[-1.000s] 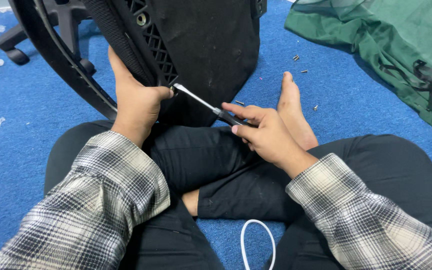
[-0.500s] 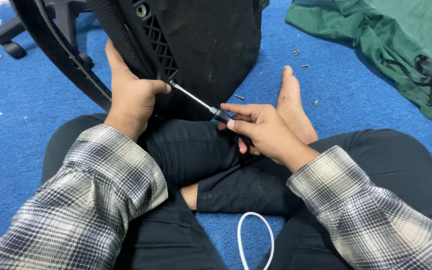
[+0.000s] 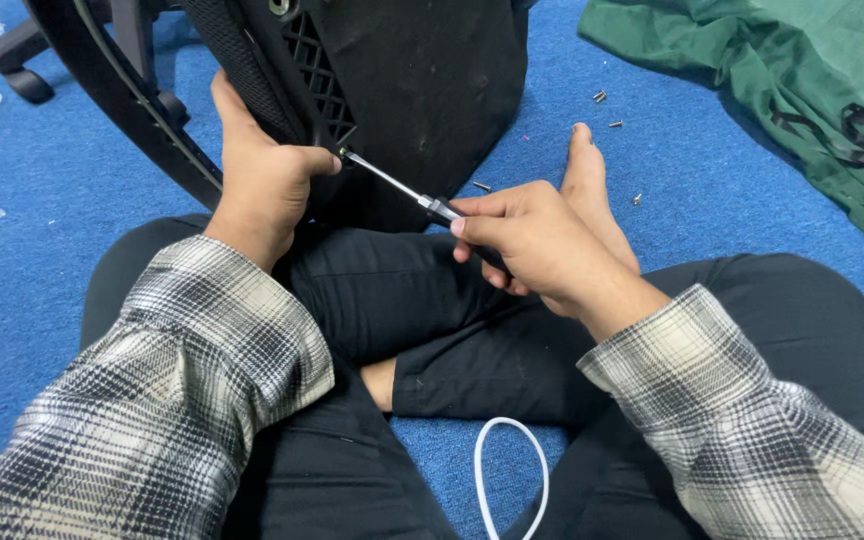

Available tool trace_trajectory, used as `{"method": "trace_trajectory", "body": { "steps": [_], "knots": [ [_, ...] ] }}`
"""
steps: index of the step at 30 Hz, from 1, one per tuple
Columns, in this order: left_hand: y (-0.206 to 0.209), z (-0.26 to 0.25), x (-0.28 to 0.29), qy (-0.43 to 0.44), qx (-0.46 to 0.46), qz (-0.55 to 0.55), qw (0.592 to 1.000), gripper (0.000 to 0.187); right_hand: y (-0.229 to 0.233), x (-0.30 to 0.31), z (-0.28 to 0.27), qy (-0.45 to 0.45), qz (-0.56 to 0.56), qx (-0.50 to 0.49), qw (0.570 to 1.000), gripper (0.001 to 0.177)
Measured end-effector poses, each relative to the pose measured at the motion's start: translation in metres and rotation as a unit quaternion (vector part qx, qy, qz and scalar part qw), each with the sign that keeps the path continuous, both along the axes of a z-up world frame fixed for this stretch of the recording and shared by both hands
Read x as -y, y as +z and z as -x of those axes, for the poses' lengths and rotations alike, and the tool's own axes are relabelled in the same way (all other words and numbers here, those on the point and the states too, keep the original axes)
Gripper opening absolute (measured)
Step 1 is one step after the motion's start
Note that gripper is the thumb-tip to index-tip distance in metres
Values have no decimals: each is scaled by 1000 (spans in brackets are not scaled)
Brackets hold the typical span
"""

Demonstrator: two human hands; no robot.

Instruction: The person uses a screwdriver to remove multiple screws from the back of an office chair. They systematically loosen and remove each screw, placing them on the floor, and eventually detach a plastic back support piece from the chair frame.

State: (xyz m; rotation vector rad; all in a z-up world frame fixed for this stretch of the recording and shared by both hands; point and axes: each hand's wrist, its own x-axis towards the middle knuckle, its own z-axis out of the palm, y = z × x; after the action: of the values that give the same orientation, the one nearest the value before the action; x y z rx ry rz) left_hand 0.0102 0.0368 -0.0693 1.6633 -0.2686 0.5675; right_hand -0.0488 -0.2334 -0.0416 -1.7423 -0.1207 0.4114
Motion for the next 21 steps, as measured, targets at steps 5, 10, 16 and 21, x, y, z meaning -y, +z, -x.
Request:
{"method": "trace_trajectory", "body": {
  "steps": [5, 10, 16, 21],
  "knots": [
    [1, 1, 3, -9, 7, 0, 1000, 112, -1, 2, 1, 6, 4, 0, 1000, 38],
    [3, 4, 4, -4, -26, 12, 1000, 111, 2, 4, 1, 4, 10, 7, 1000, 38],
    [4, 4, 3, 0, -12, -22, 1000, 115, 3, 5, 3, -3, 10, 7, 1000, 38],
    [1, 4, 1, -10, -9, -16, 1000, 115, 2, 4, 2, 8, -6, 2, 1000, 39]
  ]
}}
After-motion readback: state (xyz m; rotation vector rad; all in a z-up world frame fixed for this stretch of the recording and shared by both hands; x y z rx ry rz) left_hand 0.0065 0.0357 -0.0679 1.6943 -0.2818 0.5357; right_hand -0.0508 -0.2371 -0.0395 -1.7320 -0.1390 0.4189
